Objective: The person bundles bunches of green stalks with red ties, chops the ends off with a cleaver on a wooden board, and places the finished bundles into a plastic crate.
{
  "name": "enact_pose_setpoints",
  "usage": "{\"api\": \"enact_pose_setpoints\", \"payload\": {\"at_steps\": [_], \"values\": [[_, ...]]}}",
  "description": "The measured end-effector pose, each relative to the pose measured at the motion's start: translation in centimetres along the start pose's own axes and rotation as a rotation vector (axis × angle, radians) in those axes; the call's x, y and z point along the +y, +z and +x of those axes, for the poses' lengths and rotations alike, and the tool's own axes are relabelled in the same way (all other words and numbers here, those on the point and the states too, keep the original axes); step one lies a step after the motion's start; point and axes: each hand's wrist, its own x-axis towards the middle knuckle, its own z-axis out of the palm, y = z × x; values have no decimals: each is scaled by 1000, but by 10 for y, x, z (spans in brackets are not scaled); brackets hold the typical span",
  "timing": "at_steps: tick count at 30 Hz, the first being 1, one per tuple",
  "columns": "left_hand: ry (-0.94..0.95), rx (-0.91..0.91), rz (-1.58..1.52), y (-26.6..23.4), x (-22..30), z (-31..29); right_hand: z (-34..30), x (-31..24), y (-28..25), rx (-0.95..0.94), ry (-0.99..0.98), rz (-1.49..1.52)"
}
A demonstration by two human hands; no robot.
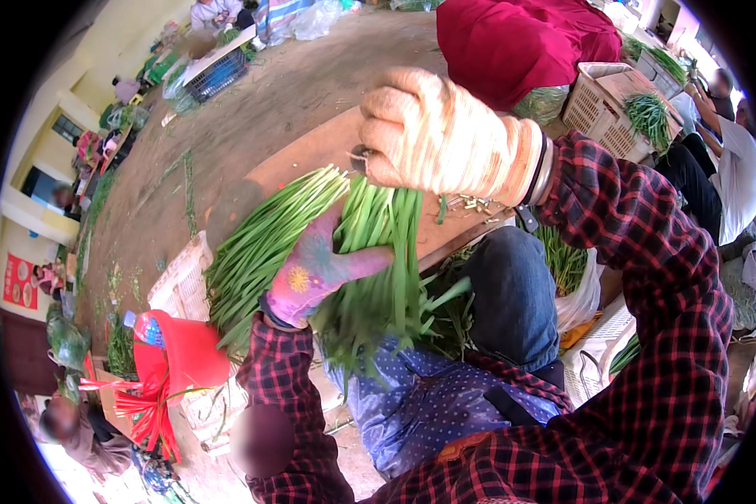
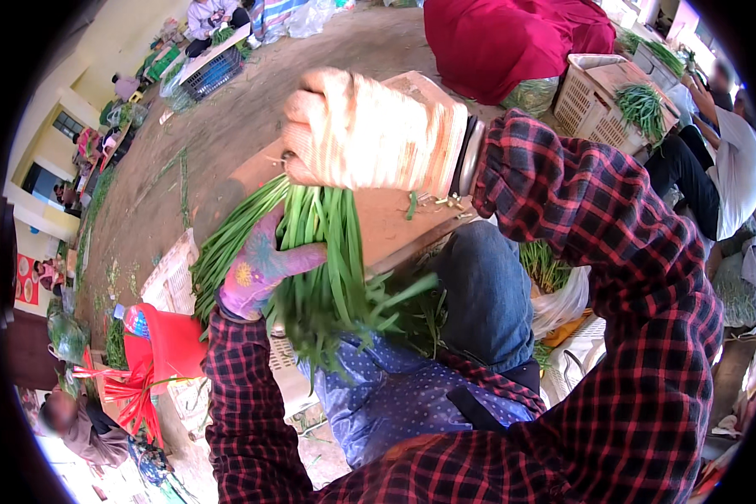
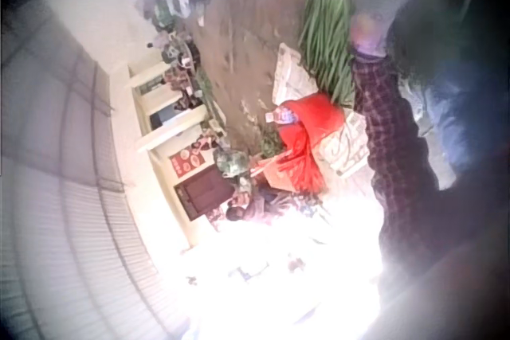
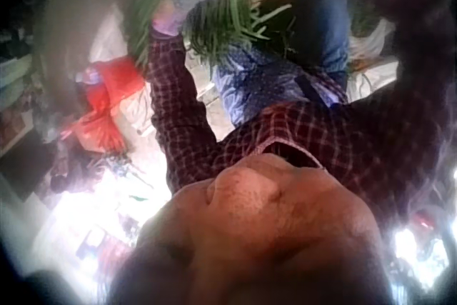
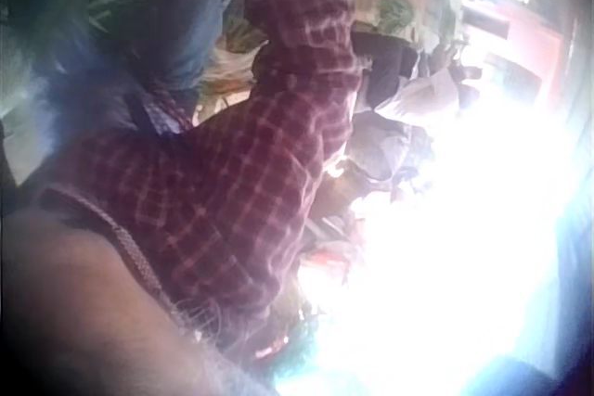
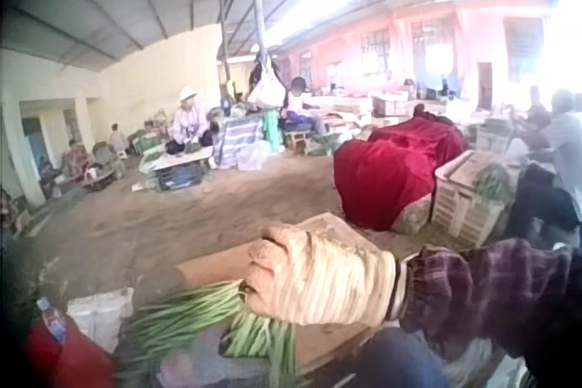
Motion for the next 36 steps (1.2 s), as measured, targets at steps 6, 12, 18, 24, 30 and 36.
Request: {"api": "enact_pose_setpoints", "payload": {"at_steps": [6, 12, 18, 24, 30, 36], "values": [[-192, -108, -326, 8, -11, -9, -11, -9, -13, 86, 30, 73], [-195, -379, -629, 67, -34, -12, -31, -13, -11, 51, 141, 16], [-177, -67, -948, 113, -76, -35, -41, -27, -3, 152, 602, 461], [-286, 104, -828, 121, -60, -34, -66, -79, -2, 379, 1672, 2305], [-238, 140, -724, 113, -55, -38, -53, -88, -13, 137, 1466, 2403], [-232, 64, -416, 86, -41, -33, -51, -75, 12, 408, 1080, 2506]]}}
